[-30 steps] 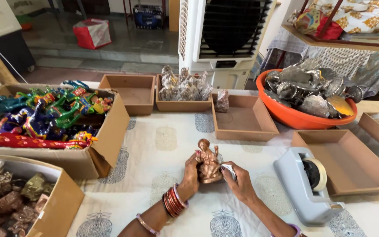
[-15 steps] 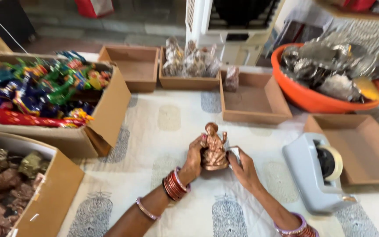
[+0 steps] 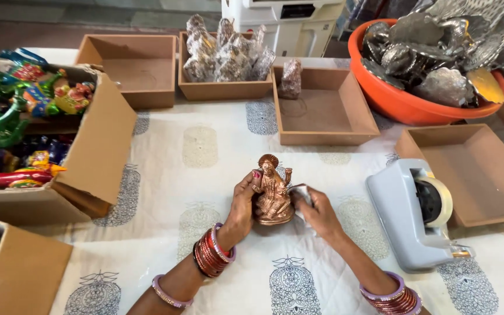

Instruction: Cleaning and wrapping decorative figurines in bubble wrap and preparing them for packing.

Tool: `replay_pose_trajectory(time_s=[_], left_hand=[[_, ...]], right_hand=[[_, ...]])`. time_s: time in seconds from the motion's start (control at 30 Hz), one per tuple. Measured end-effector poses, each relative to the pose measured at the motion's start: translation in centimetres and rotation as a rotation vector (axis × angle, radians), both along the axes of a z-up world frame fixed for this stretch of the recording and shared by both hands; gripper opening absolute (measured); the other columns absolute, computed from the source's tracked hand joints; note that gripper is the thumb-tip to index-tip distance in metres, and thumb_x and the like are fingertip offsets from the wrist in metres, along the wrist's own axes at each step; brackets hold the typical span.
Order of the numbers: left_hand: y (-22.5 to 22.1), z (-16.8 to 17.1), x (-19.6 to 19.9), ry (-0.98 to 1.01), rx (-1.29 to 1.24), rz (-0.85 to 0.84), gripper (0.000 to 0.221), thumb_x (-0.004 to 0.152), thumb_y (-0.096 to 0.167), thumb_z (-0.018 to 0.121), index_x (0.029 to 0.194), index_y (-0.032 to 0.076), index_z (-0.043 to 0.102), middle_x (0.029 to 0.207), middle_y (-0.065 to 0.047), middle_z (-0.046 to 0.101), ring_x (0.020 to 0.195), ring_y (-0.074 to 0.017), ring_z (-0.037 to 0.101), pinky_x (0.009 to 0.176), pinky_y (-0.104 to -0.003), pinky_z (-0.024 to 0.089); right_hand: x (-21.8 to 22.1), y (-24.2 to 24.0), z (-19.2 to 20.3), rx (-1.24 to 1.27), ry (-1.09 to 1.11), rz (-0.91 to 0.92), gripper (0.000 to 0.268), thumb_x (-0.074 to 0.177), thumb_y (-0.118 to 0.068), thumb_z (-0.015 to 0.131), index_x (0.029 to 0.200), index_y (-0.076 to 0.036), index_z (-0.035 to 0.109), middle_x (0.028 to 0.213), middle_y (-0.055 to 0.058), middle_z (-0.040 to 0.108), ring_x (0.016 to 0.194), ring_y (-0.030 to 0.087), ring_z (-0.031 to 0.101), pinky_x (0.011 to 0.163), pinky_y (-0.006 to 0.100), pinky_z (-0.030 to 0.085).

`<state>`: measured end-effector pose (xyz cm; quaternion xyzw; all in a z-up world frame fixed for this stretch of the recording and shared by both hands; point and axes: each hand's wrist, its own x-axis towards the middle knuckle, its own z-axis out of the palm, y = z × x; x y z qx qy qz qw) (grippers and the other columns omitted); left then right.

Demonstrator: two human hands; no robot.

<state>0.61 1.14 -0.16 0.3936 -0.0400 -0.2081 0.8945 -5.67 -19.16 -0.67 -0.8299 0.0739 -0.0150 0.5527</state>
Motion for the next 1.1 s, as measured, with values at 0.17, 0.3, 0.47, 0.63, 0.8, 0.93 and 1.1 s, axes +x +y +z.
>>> replay_pose_trajectory(time_s=[0.17,0.3,0.47,0.63,0.8,0.93,1.1], left_hand=[[0.0,0.8,-0.2,0.001,0.038,-0.004,0.032,0.104,0.028,0.054,0.120,0.002,0.062,0.106,-0.008,0.074,0.093,-0.0156,0.071,0.087,-0.033,0.061],[0.6,1.8,-0.5,0.028,0.079,-0.027,0.037,0.103,0.032,0.051,0.124,0.004,0.061,0.106,-0.009,0.074,0.092,-0.0158,0.072,0.086,-0.032,0.061],[0.8,2.0,-0.6,-0.004,-0.032,-0.121,0.037,0.104,0.030,0.050,0.127,0.002,0.060,0.108,-0.010,0.074,0.094,-0.0162,0.073,0.088,-0.033,0.062],[1.1,1.5,-0.2,-0.003,0.011,-0.152,0.039,0.103,0.032,0.045,0.128,0.006,0.059,0.107,-0.011,0.074,0.091,-0.0180,0.074,0.085,-0.035,0.062],[0.9,1.9,-0.4,0.047,0.007,-0.117,0.033,0.105,0.023,0.048,0.130,0.004,0.058,0.111,-0.008,0.074,0.097,-0.0156,0.074,0.089,-0.031,0.064],[0.7,0.8,0.1,0.029,0.030,-0.146,0.031,0.105,0.022,0.048,0.126,0.002,0.061,0.107,-0.008,0.076,0.093,-0.0158,0.074,0.087,-0.031,0.064],[-1.0,-2.9,0.5,-0.049,-0.007,0.108,0.015,0.108,0.013,0.056,0.118,0.002,0.059,0.098,-0.008,0.071,0.084,-0.0146,0.068,0.077,-0.033,0.058]], right_hand=[[-1.9,2.0,3.7,-0.034,-0.256,-0.135,0.026,0.100,-0.021,0.057,0.115,-0.003,0.069,0.074,0.007,0.063,0.054,0.011,0.052,0.046,0.025,0.040],[-3.2,4.8,7.0,-0.612,-0.970,0.154,0.021,0.099,-0.019,0.062,0.114,-0.004,0.062,0.107,0.014,0.069,0.090,0.022,0.069,0.073,0.030,0.060],[-2.5,2.3,2.4,-0.327,-0.589,0.049,0.017,0.094,-0.011,0.064,0.109,-0.005,0.070,0.106,0.012,0.073,0.081,0.019,0.073,0.065,0.030,0.063],[-3.2,3.9,4.5,-0.568,-0.929,0.172,0.020,0.095,-0.011,0.066,0.113,-0.003,0.069,0.109,0.012,0.072,0.094,0.022,0.072,0.079,0.031,0.063],[-2.9,2.6,3.7,-0.367,-0.604,0.043,0.015,0.092,-0.010,0.064,0.103,-0.006,0.072,0.103,0.010,0.074,0.082,0.016,0.074,0.070,0.027,0.063],[-3.4,3.7,4.9,-0.355,-0.670,0.073,0.015,0.097,-0.009,0.064,0.109,-0.004,0.071,0.109,0.012,0.074,0.093,0.018,0.074,0.078,0.030,0.061],[-3.8,4.3,5.2,-0.465,-0.720,0.097,0.023,0.094,-0.010,0.066,0.116,-0.005,0.069,0.115,0.013,0.071,0.096,0.020,0.074,0.078,0.029,0.063]])
